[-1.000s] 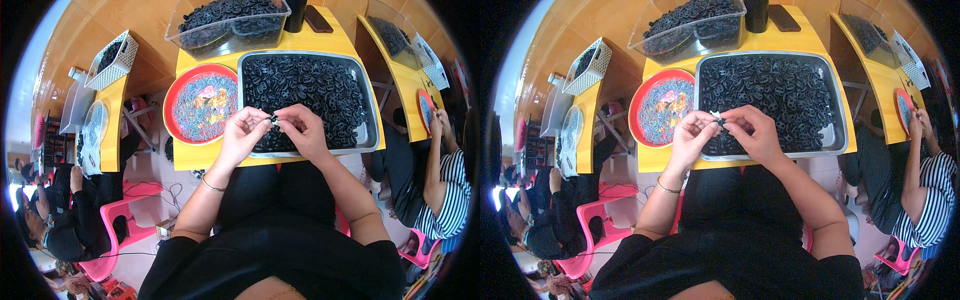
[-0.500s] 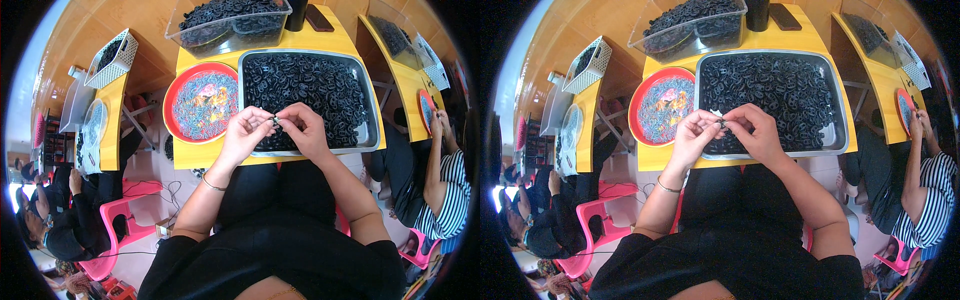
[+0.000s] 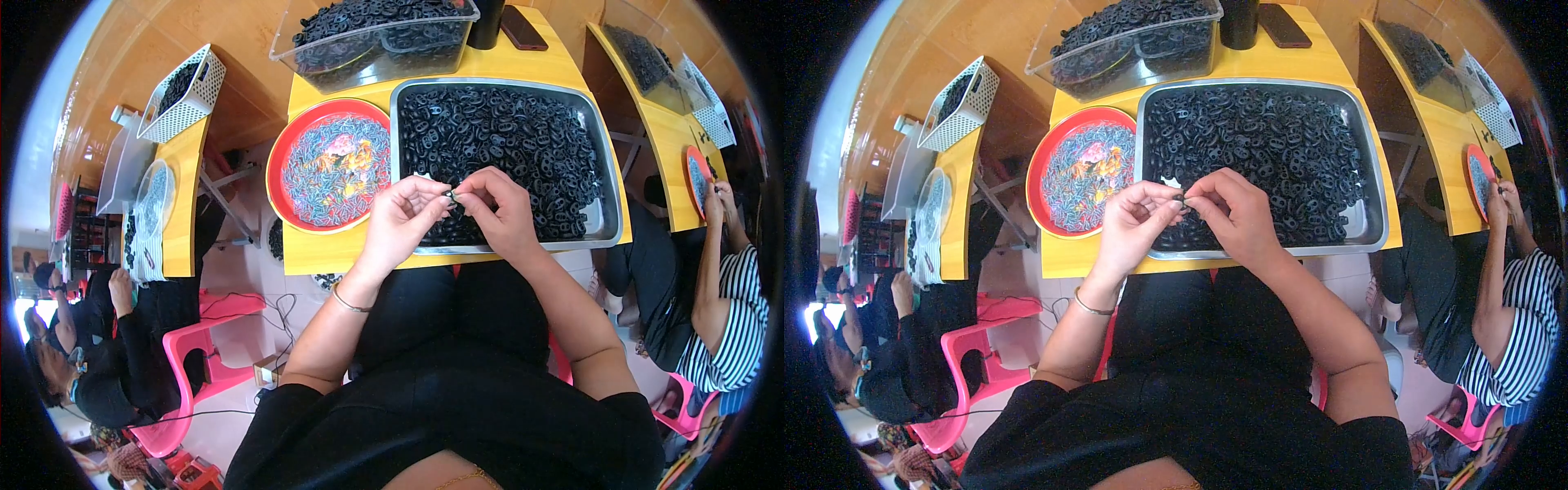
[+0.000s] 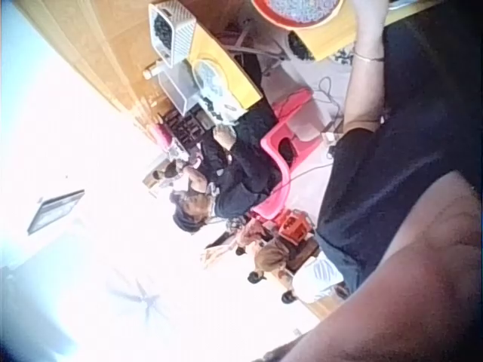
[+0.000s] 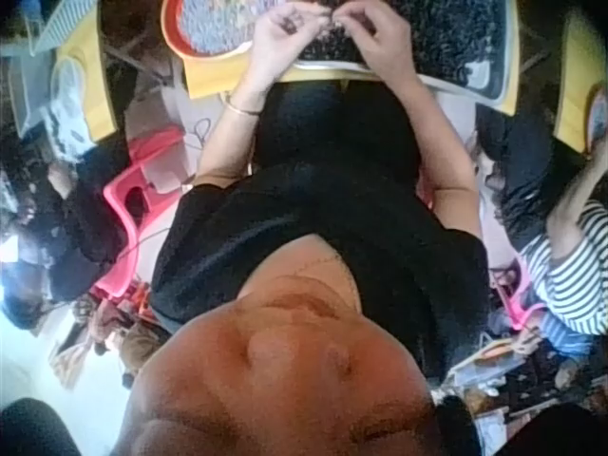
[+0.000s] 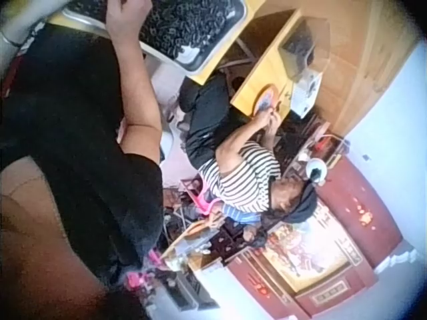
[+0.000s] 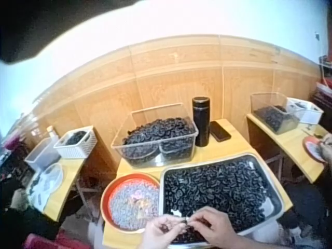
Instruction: The person assembles clips by taking pins from a bowl, picking plastic clips from a tray, and inserting the pins into the clips by hand.
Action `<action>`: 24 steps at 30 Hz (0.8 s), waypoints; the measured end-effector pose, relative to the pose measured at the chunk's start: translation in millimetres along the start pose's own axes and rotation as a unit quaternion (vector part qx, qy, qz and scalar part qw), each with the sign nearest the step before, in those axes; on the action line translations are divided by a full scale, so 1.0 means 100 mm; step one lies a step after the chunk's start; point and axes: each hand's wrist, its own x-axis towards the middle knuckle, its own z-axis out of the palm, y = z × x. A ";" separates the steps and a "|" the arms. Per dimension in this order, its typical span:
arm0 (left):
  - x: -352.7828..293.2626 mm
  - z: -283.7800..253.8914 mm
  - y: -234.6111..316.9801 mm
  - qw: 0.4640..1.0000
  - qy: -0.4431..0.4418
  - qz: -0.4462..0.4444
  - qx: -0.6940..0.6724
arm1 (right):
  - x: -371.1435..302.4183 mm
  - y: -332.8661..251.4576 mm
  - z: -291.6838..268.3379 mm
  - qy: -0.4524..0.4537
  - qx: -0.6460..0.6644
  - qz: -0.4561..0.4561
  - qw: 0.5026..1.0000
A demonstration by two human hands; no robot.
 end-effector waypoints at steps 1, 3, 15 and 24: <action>-0.01 0.02 -0.01 1.000 0.001 -0.001 0.000 | 0.00 0.00 0.00 -0.001 -0.012 0.000 1.000; -0.03 0.05 -0.01 0.992 0.040 0.050 0.112 | 0.01 -0.02 -0.01 -0.003 -0.023 0.001 1.000; -0.01 0.02 0.03 0.999 0.035 0.024 0.003 | -0.02 0.03 -0.01 -0.010 0.018 0.025 0.999; 0.00 0.02 0.05 1.000 0.021 -0.003 -0.017 | -0.02 0.00 -0.01 -0.015 0.021 -0.003 1.000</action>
